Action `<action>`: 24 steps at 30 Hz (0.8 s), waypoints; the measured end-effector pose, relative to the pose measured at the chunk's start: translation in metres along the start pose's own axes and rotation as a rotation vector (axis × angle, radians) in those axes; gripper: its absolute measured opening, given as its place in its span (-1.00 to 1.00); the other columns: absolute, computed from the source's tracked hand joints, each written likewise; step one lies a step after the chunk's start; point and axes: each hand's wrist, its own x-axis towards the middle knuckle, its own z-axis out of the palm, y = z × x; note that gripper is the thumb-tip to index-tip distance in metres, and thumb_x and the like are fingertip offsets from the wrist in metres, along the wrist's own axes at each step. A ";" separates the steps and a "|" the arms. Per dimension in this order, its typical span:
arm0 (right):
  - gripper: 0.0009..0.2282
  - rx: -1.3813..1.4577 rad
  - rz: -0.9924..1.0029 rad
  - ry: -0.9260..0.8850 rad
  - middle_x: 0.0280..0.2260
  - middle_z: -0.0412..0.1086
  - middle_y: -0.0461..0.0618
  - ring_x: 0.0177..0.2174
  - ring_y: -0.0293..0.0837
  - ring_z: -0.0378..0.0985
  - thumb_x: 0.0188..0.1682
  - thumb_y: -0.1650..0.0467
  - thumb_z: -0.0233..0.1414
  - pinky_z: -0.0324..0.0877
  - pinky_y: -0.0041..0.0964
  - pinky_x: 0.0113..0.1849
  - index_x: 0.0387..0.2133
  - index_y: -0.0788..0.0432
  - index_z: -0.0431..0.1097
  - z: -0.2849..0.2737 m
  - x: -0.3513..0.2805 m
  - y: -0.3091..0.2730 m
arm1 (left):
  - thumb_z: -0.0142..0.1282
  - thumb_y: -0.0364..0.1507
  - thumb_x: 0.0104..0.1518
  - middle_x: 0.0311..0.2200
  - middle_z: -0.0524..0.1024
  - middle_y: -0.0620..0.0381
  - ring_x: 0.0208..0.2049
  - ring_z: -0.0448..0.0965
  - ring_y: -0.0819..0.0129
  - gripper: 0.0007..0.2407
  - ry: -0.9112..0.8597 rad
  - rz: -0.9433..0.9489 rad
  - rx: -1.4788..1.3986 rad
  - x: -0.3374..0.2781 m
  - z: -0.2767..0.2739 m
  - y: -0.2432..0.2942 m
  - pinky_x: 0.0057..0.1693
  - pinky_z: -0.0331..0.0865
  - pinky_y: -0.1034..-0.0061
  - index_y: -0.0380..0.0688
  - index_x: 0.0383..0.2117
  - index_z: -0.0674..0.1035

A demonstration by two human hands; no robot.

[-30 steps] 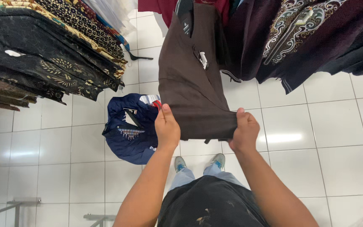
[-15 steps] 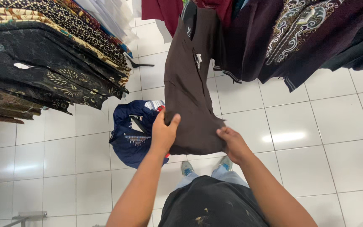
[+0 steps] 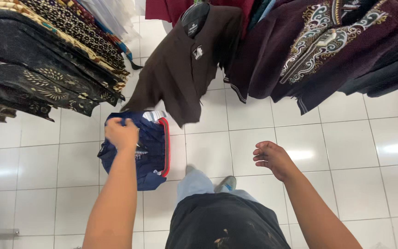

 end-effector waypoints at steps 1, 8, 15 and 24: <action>-0.84 -0.004 0.009 0.002 -0.47 0.38 0.08 -0.41 0.00 0.49 -0.03 0.41 -0.06 0.42 -0.09 -0.31 -0.24 0.25 0.30 0.001 0.003 -0.005 | 0.28 -0.47 -0.19 -0.59 0.37 0.17 -0.41 0.44 0.03 -0.77 -0.007 -0.005 0.005 -0.010 0.005 0.011 -0.18 0.28 0.19 -0.07 -0.45 0.44; -0.74 0.024 -0.011 -0.055 -0.35 0.40 0.16 -0.30 0.04 0.48 -0.01 0.37 -0.10 0.38 -0.07 -0.24 -0.12 0.29 0.28 0.019 0.071 -0.042 | 0.07 -0.37 -0.01 -0.52 0.54 0.14 -0.39 0.54 0.20 -0.94 -0.893 -0.195 -0.305 -0.007 0.073 0.057 -0.18 0.37 0.36 0.09 -0.49 0.60; -0.70 -0.060 -0.161 -0.035 -0.06 0.35 0.23 -0.06 0.11 0.38 -0.03 0.41 -0.09 0.29 -0.02 -0.06 -0.03 0.27 0.27 0.075 0.166 -0.120 | 0.03 -0.36 0.00 -0.28 0.57 0.11 -0.14 0.53 0.17 -0.77 -1.087 -0.188 -0.250 0.080 0.138 0.094 -0.01 0.36 0.33 -0.01 -0.20 0.56; -0.65 -0.697 -0.298 0.017 -0.03 0.34 0.06 0.00 0.08 0.33 -0.08 0.27 -0.04 0.21 -0.04 0.03 0.01 -0.05 0.31 0.117 0.322 -0.169 | 0.17 -0.35 -0.03 -0.22 0.52 0.02 0.00 0.42 0.14 -0.75 -0.916 -0.139 -0.264 0.174 0.273 0.126 0.14 0.20 0.25 -0.12 -0.22 0.54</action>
